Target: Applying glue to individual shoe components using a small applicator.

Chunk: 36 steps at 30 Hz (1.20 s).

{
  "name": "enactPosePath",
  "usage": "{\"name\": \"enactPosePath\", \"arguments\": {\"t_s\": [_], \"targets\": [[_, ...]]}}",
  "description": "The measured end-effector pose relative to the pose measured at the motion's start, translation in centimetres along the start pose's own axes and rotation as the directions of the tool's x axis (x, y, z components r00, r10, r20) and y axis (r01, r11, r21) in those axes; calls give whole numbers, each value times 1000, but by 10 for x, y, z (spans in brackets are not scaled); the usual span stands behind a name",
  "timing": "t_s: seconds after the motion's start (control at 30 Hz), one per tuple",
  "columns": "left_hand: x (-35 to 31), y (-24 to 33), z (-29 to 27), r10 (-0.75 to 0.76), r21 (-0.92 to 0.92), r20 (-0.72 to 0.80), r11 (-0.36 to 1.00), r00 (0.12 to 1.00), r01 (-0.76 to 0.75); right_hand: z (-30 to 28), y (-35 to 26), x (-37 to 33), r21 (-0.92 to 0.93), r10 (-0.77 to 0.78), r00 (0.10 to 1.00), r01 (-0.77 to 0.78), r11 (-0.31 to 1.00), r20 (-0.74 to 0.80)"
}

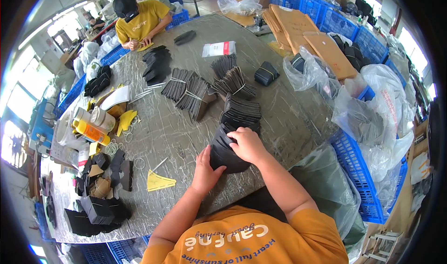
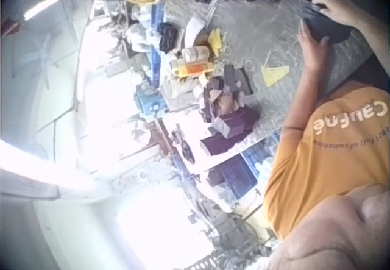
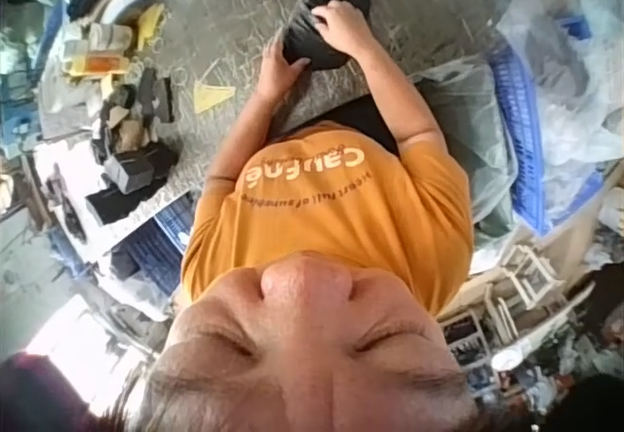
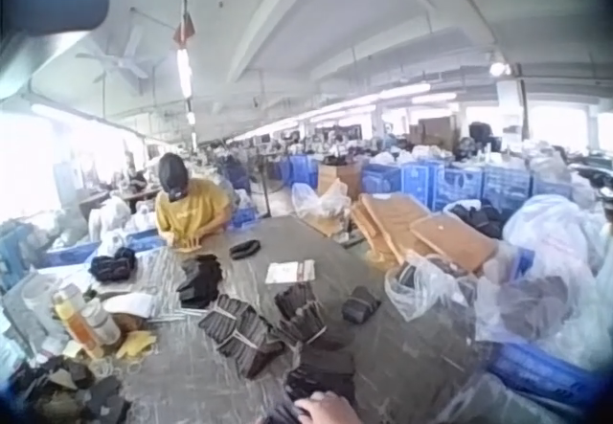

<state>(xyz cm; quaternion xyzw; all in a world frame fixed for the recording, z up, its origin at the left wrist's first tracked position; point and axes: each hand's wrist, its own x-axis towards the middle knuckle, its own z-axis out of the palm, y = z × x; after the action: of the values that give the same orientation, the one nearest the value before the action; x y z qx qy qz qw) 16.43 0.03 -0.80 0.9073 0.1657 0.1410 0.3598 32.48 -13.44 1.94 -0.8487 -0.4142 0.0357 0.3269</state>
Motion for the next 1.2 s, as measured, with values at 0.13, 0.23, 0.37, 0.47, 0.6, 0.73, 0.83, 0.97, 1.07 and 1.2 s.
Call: {"name": "enactPosePath", "arguments": {"t_s": [0.13, 0.23, 0.37, 0.47, 0.6, 0.73, 0.83, 0.97, 1.07, 1.2], "targets": [[4, 4, 2, 41, 61, -8, 997, 999, -41, -15, 28, 7, -141, -70, 986, 48, 989, -153], [16, 10, -3, 9, 48, 54, 999, 999, -11, -16, 27, 14, -293, -67, 997, 76, 953, 41], [23, 16, -7, -44, 21, 131, 999, 990, 41, -14, 18, 12, -366, -40, 996, 64, 928, 74], [20, 13, -6, -29, 10, 137, 1000, 990, 28, -9, 25, 11, -267, 12, 998, 6, 964, 64], [13, 6, -2, 35, -39, 90, 999, 995, -32, -1, 21, 2, 12, 142, 989, -142, 990, 47], [-3, -5, 5, 207, -57, -129, 975, 970, -216, -31, -24, -20, 88, -106, 973, 89, 992, 204], [-17, 2, -5, 286, 74, -207, 958, 935, -277, -23, -32, -49, 57, -183, 956, 174, 983, 228], [-32, 3, -15, 229, -395, 7, 895, 973, -207, -16, -44, -67, -26, -275, 949, 282, 959, 154], [-25, 4, -24, 211, -523, 7, 834, 978, -176, -13, -45, -70, -20, -224, 966, 228, 973, 126], [-23, 12, -27, 264, -574, 138, 806, 954, -140, -9, -49, -75, -74, -201, 978, 204, 976, 47]]}}
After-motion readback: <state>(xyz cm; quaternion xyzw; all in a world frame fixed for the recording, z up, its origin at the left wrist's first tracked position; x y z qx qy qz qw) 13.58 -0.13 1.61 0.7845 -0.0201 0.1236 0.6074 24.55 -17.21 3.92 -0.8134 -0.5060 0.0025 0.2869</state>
